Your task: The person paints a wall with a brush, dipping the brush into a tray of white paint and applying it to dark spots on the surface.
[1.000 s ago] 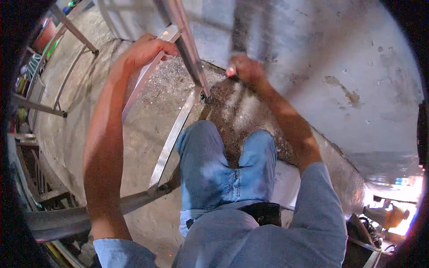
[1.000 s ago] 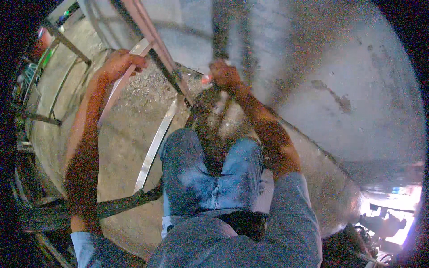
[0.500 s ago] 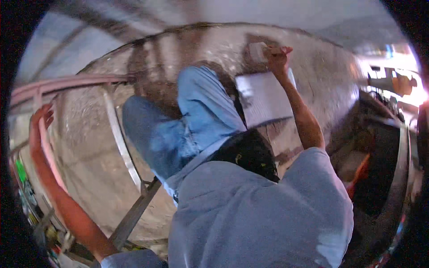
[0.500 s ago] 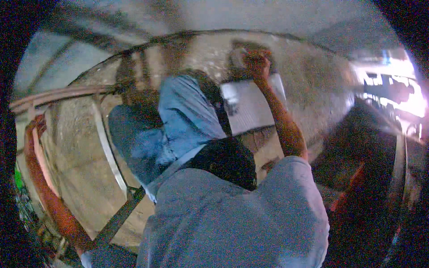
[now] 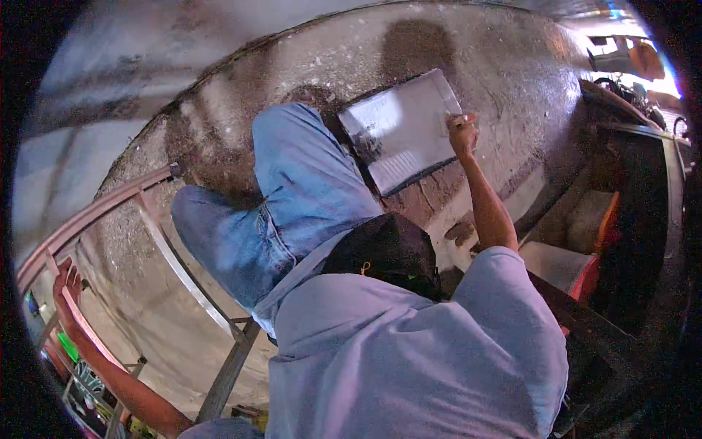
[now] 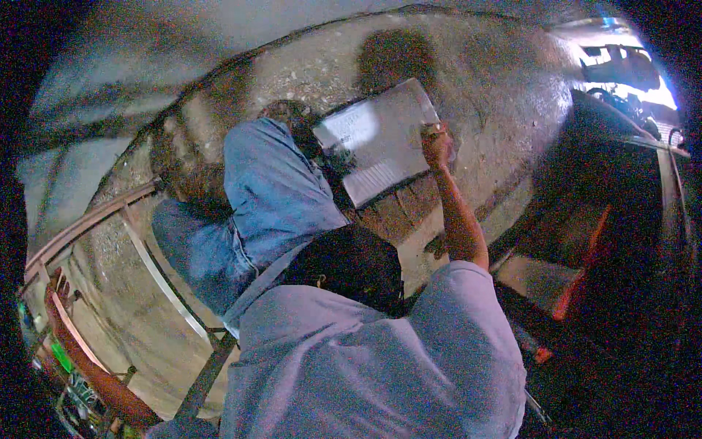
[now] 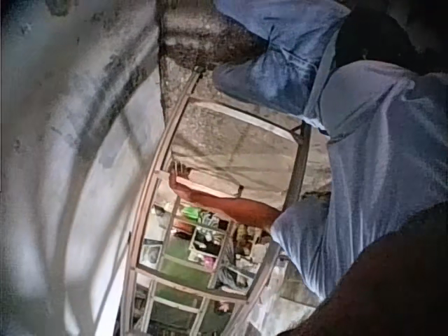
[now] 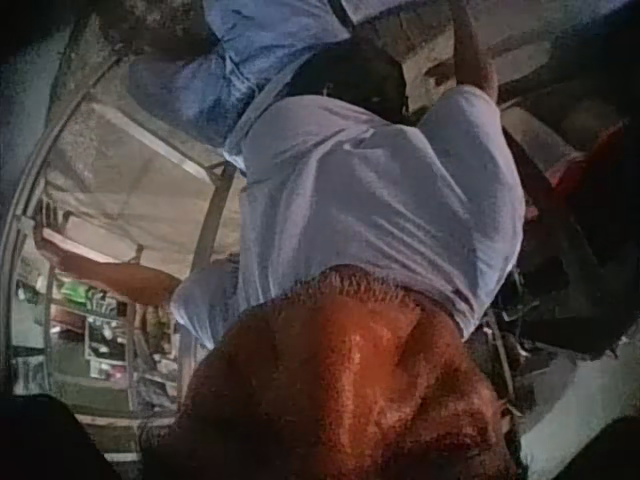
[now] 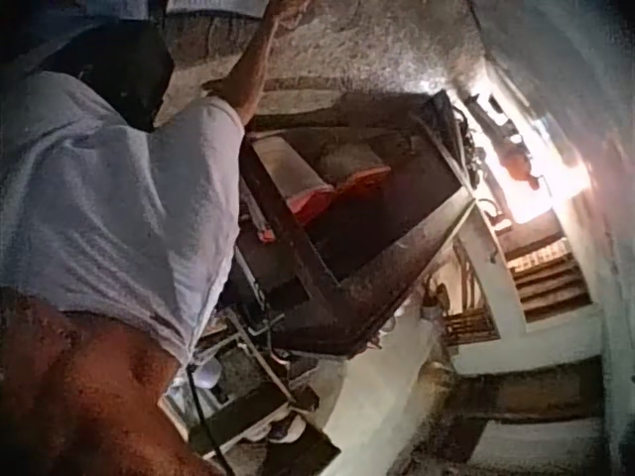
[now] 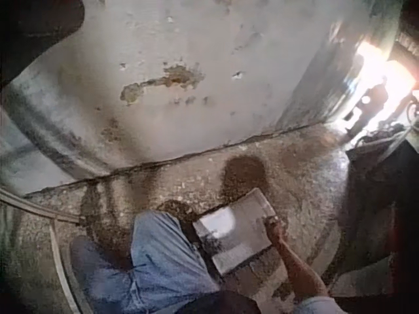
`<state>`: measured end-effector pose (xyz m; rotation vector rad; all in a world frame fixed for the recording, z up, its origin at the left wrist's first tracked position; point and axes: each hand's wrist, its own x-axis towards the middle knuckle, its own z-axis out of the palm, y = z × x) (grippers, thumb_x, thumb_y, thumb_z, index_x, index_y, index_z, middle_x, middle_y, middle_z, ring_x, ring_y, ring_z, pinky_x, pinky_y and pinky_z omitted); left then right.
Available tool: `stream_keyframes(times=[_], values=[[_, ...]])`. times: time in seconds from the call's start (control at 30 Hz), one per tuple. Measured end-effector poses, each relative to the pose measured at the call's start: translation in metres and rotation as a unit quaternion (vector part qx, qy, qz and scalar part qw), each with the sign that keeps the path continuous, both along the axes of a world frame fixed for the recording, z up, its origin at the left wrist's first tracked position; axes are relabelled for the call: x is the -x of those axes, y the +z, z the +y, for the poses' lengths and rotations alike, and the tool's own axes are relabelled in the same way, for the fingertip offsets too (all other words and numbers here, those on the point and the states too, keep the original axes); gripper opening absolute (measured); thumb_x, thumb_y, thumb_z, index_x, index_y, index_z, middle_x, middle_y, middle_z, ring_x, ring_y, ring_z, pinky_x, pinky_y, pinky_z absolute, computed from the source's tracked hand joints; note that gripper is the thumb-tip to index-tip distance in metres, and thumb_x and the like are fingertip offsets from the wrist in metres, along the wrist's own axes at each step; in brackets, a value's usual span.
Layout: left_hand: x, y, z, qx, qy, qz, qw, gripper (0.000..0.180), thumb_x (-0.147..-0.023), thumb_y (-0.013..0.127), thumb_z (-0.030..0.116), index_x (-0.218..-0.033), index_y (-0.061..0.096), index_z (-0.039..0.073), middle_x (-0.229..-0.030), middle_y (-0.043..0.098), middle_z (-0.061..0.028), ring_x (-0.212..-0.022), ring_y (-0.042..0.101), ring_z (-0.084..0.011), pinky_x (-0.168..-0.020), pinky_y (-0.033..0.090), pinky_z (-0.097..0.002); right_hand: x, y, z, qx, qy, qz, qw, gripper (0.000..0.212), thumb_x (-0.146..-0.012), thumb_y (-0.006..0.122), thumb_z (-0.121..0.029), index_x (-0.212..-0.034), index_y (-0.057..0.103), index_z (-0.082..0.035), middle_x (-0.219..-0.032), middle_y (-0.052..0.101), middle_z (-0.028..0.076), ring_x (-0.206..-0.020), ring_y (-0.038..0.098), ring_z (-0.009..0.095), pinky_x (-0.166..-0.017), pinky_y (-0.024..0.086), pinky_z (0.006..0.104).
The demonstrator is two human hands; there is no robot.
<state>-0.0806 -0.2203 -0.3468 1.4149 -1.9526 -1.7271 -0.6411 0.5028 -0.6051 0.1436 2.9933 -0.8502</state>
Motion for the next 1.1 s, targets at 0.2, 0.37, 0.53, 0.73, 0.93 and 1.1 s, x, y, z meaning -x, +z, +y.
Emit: stream_keyframes(times=[0.2,0.37,0.53,0.73,0.93,1.1], values=[[-0.004,0.017,0.017,-0.004,0.038,-0.015,0.999,0.058,-0.072,0.05,0.04,-0.116,0.04,0.004,-0.121,0.037,-0.0073,-0.11,0.033,-0.0234,-0.094,0.023,-0.035,0.004,-0.023,0.002,-0.102,0.055,0.065,0.991,0.031,-0.078,0.047,-0.037,-0.075,0.056,-0.007,-0.068,0.057,0.013,-0.07,0.056,0.025,-0.061,0.042,0.0347],[-0.003,0.008,0.01,-0.003,0.015,0.0,1.0,0.061,-0.073,0.048,0.043,-0.118,0.037,0.004,-0.124,0.034,-0.0079,-0.115,0.028,-0.0241,-0.095,0.021,-0.0361,0.018,-0.069,0.033,-0.104,0.066,0.074,0.99,0.021,-0.076,0.053,-0.03,-0.077,0.051,-0.009,-0.066,0.053,0.007,-0.064,0.052,0.023,-0.061,0.042,0.0345],[0.005,0.002,0.007,-0.018,-0.003,0.021,1.0,0.061,-0.075,0.045,0.044,-0.12,0.035,0.004,-0.126,0.032,-0.0086,-0.118,0.025,-0.0241,-0.097,0.019,-0.037,0.01,-0.067,0.038,-0.156,0.048,0.085,0.983,0.018,-0.073,0.057,-0.026,-0.078,0.052,-0.01,-0.069,0.055,0.006,-0.065,0.054,0.021,-0.06,0.043,0.0331],[-0.024,0.01,-0.011,-0.016,-0.029,0.012,0.999,0.06,-0.076,0.044,0.043,-0.119,0.035,0.003,-0.125,0.033,-0.0086,-0.117,0.027,-0.0234,-0.098,0.018,-0.0354,0.006,-0.024,0.015,0.172,0.113,0.014,0.979,0.024,-0.074,0.053,-0.029,-0.087,0.054,-0.009,-0.077,0.059,0.008,-0.074,0.057,0.024,-0.064,0.044,0.0323],[0.002,-0.009,-0.021,-0.035,-0.031,0.02,0.999,0.059,-0.076,0.044,0.043,-0.119,0.035,0.003,-0.125,0.033,-0.0084,-0.117,0.027,-0.0234,-0.098,0.018,-0.0352,0.002,-0.061,0.06,0.066,0.094,0.141,0.983,0.029,-0.078,0.047,-0.032,-0.079,0.06,-0.006,-0.073,0.06,0.013,-0.069,0.058,0.026,-0.058,0.044,0.0338],[-0.019,0.006,-0.018,-0.03,-0.014,0.009,0.999,0.059,-0.076,0.045,0.043,-0.119,0.036,0.003,-0.125,0.033,-0.0082,-0.117,0.027,-0.0234,-0.098,0.018,-0.0351,-0.013,-0.011,0.017,-0.048,0.12,0.08,0.988,0.03,-0.078,0.047,-0.031,-0.082,0.056,-0.003,-0.067,0.056,0.017,-0.066,0.057,0.028,-0.057,0.042,0.0355]])
